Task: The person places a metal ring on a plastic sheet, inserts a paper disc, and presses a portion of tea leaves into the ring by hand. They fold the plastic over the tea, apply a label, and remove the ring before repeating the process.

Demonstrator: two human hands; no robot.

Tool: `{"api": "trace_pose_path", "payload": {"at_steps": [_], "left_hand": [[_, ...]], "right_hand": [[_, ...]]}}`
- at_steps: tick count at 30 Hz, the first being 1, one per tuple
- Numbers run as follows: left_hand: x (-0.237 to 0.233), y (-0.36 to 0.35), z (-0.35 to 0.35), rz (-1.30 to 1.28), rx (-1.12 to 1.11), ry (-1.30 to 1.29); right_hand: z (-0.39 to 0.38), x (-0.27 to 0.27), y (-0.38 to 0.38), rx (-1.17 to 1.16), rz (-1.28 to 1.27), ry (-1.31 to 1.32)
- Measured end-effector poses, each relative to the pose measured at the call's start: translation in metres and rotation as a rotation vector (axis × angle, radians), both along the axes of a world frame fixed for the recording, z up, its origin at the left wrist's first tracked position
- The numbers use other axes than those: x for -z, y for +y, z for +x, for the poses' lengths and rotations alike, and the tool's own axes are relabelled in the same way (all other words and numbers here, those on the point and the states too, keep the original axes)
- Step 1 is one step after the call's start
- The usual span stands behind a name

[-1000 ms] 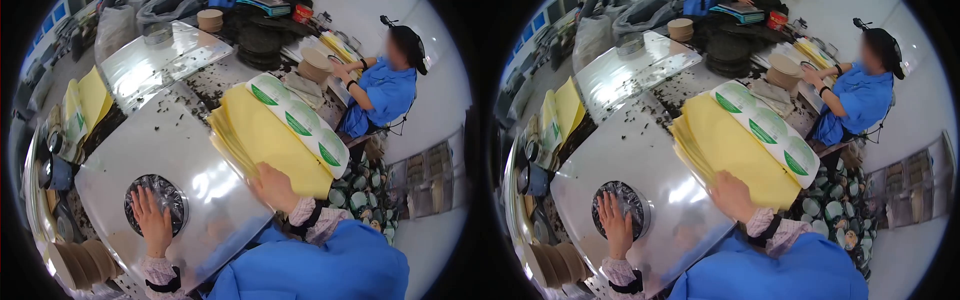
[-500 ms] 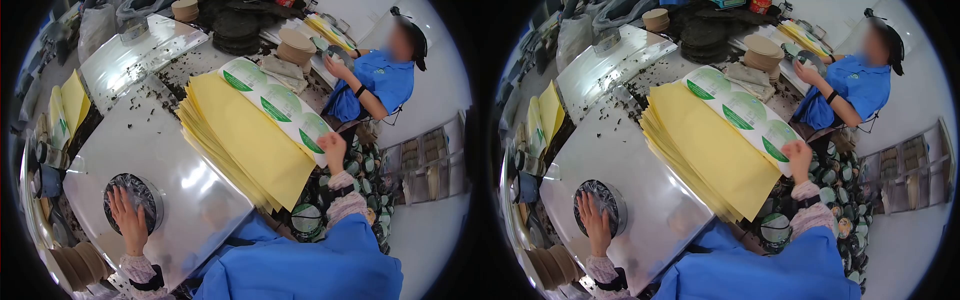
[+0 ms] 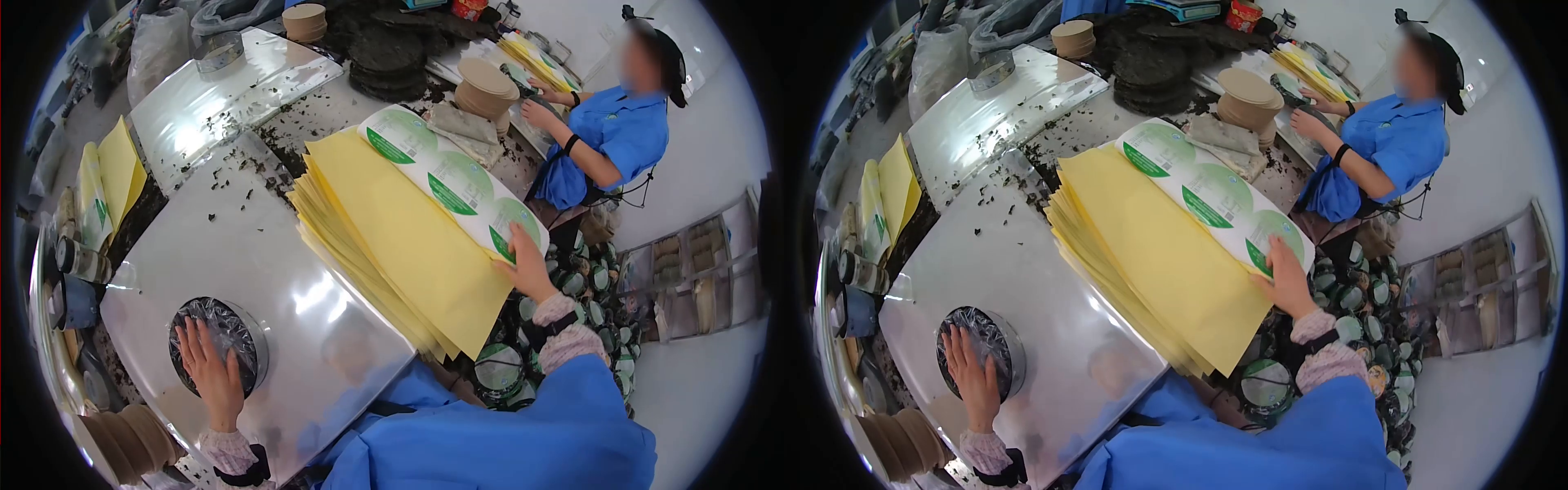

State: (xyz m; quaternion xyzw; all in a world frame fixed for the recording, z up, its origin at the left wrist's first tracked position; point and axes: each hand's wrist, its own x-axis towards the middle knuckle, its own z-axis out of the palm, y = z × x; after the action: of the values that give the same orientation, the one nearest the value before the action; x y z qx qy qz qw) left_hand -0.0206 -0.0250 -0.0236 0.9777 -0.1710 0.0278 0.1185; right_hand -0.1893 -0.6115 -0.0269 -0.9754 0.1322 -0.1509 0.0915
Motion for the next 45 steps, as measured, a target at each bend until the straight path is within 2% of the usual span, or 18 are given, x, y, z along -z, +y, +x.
{"api": "trace_pose_path", "payload": {"at_steps": [6,8,10,13,15,17,18,20,22,24,30,33,35,36,37,40,44,45], "left_hand": [[-0.006,-0.002,-0.001,-0.009,0.007,0.011],[-0.005,-0.001,-0.001,-0.018,-0.001,0.015],[-0.009,-0.007,-0.002,-0.023,0.005,0.044],[-0.011,-0.005,0.0,-0.004,-0.023,0.006],[-0.012,-0.005,-0.001,-0.037,-0.037,-0.002],[-0.013,-0.004,-0.003,-0.021,-0.045,-0.025],[-0.014,-0.005,-0.004,0.001,-0.049,-0.056],[-0.017,-0.007,-0.007,-0.007,-0.066,-0.023],[0.004,0.007,0.001,-0.05,-0.001,0.036],[0.025,0.018,-0.012,-0.362,0.028,0.073],[0.04,0.015,-0.018,-0.692,-0.06,0.116],[0.023,0.022,-0.016,-0.616,0.049,0.315],[0.004,0.023,-0.011,-0.637,0.063,0.11],[-0.002,0.022,-0.007,-0.647,0.065,-0.004],[-0.003,0.022,-0.008,-1.024,-0.155,-0.02],[0.002,0.03,-0.019,-1.099,-0.308,-0.341],[-0.001,0.018,-0.006,-0.499,-0.074,-0.185],[0.002,0.019,0.0,-0.624,-0.27,-0.116]], "right_hand": [[0.009,-0.005,-0.02,0.02,0.191,0.015],[-0.016,0.018,-0.091,0.294,0.436,-0.042],[-0.062,0.045,-0.184,0.689,0.705,-0.725],[-0.044,-0.019,-0.148,0.867,0.948,-0.974],[0.014,-0.018,-0.063,0.592,0.838,-0.759],[0.103,0.028,0.062,-0.06,0.067,-0.371],[0.149,0.048,0.131,-0.378,-0.096,-0.299],[0.18,-0.013,0.294,-0.778,0.506,-0.055],[0.2,-0.021,0.366,-1.177,0.432,-0.051],[0.21,-0.019,0.399,-1.268,0.357,0.009],[0.215,-0.049,0.417,-1.214,0.154,0.237],[0.252,-0.02,0.434,-0.985,1.496,0.519],[0.25,-0.003,0.438,-0.979,1.51,0.521],[0.249,0.003,0.441,-0.986,1.509,0.522],[0.243,0.004,0.447,-1.056,1.247,0.411],[0.224,-0.018,0.467,-1.337,0.133,0.162],[0.221,0.011,0.479,-1.295,-0.008,0.19],[0.223,0.01,0.475,-1.299,0.029,0.162]]}}
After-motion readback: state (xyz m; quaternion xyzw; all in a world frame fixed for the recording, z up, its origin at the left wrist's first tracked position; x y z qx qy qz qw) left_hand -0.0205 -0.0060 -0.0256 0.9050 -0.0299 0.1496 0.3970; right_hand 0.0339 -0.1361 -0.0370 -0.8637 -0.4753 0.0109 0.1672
